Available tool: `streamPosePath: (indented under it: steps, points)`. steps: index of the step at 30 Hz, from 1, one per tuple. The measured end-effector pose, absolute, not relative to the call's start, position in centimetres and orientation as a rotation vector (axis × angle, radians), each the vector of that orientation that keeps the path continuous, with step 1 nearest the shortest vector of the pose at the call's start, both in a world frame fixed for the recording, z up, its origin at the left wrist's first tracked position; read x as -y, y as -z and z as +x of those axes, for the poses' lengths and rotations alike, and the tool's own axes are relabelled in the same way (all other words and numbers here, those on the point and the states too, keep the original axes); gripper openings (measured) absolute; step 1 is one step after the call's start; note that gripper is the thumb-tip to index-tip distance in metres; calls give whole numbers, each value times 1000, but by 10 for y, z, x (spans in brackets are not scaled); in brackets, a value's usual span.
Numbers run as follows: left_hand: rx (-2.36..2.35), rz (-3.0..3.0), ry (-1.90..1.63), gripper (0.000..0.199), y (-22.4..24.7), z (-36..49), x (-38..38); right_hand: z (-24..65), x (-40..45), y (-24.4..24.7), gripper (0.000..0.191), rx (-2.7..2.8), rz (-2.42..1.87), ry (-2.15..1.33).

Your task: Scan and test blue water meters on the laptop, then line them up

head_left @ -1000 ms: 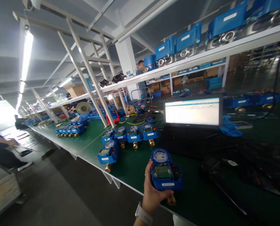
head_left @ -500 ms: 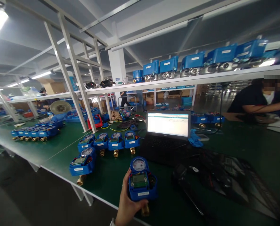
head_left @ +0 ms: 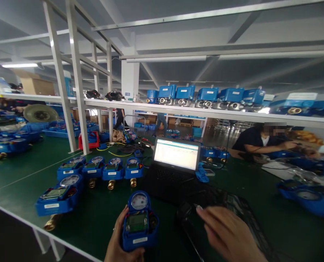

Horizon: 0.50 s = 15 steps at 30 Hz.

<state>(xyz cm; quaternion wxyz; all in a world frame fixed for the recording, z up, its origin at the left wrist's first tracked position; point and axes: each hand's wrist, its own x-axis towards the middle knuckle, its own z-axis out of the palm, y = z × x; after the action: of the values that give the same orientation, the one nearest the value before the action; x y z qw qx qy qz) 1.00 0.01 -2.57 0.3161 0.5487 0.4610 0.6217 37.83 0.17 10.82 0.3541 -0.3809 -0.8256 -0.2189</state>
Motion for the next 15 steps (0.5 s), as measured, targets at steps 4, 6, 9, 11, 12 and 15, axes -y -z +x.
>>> streamPosePath:
  steps: [4, 6, 9, 11, 12, 15]
  points:
    - [-1249, 1386, -1624, 102, 19, 14, 3, 416, -51, -47, 44, 1900, -1474, 597]
    - [-1265, 1346, -1622, 102, 17, 15, 4, 435, -61, -7, 52, 1817, -1733, 480]
    - [-1278, 1294, -1621, 103, 16, 15, 5, 451, -60, 32, 56, 1791, -1850, 379]
    - [-1289, 1270, -1600, 105, 16, 14, 5, 454, -58, 40, 57, 1757, -1865, 379]
    - [-1295, 1262, -1588, 106, 17, 13, 6, 454, -58, 40, 57, 1729, -1878, 382]
    - [-1311, 1254, -1574, 107, 18, 10, 6, 453, -65, 33, 59, 1662, -1923, 317]
